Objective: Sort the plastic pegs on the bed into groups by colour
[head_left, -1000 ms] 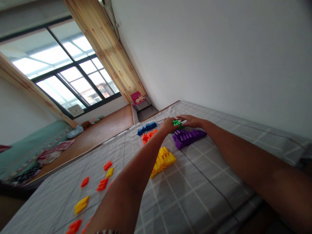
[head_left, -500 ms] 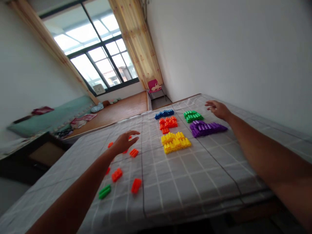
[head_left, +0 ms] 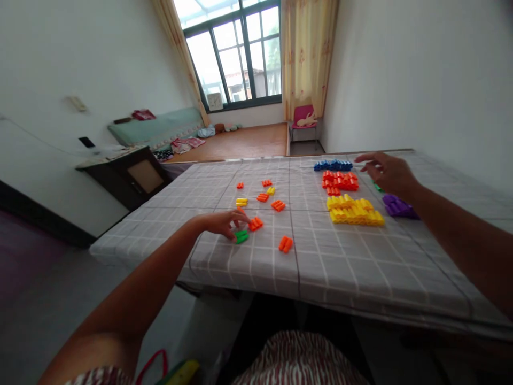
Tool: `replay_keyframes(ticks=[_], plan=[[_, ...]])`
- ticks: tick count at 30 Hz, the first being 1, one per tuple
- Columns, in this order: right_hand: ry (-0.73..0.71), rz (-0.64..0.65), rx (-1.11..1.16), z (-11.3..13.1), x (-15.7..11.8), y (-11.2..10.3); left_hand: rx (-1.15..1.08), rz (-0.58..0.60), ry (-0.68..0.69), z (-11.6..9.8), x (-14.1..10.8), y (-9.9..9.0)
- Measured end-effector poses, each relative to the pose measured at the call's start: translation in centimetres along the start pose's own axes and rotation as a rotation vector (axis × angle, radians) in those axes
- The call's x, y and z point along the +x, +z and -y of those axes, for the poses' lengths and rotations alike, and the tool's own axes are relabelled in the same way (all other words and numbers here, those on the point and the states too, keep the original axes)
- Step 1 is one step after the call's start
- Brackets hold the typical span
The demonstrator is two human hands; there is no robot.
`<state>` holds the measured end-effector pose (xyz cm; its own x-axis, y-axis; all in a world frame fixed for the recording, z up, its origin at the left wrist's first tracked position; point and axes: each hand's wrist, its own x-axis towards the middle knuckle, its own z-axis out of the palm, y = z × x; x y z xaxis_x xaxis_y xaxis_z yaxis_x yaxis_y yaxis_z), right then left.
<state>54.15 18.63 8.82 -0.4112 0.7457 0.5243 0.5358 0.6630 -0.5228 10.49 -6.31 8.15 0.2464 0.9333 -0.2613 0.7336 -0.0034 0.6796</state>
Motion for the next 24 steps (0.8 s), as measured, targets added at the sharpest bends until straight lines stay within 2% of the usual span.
replay_keyframes(ticks=[3, 7, 9, 12, 13, 15, 17, 18, 22, 24], plan=[[-0.095, 0.13, 0.008, 4.6, 0.3, 3.4, 0.0, -0.056, 0.06, 0.8, 1.0, 1.1], [-0.228, 0.266, 0.101, 9.5, 0.3, 8.0, 0.203, -0.274, 0.031, 2.0, 4.1, 2.4], [-0.307, 0.438, 0.146, 11.8, -0.3, 10.0, 0.303, -0.353, 0.004, 2.1, 6.1, 2.8], [-0.452, 0.807, 0.105, 14.6, -2.2, 12.4, 0.373, -0.425, -0.013, 1.5, 8.7, 3.2], [-0.503, 0.898, 0.071, 15.2, -2.9, 13.0, 0.381, -0.437, 0.0, 1.2, 9.4, 3.4], [-0.591, 0.992, 0.009, 15.6, -3.9, 14.0, 0.387, -0.444, 0.055, 0.8, 10.2, 3.7], [-0.616, 0.963, -0.052, 15.1, -4.0, 14.6, 0.371, -0.439, 0.105, 0.6, 10.5, 3.9], [-0.593, 0.9, -0.092, 14.5, -3.6, 14.8, 0.347, -0.435, 0.116, 0.5, 10.7, 4.0], [-0.394, 0.476, -0.158, 12.1, -0.6, 15.1, 0.084, -0.47, 0.106, 0.2, 11.3, 3.9], [-0.365, 0.4, -0.043, 11.6, 0.6, 15.2, -0.134, -0.482, 0.118, -0.4, 12.0, 3.9]])
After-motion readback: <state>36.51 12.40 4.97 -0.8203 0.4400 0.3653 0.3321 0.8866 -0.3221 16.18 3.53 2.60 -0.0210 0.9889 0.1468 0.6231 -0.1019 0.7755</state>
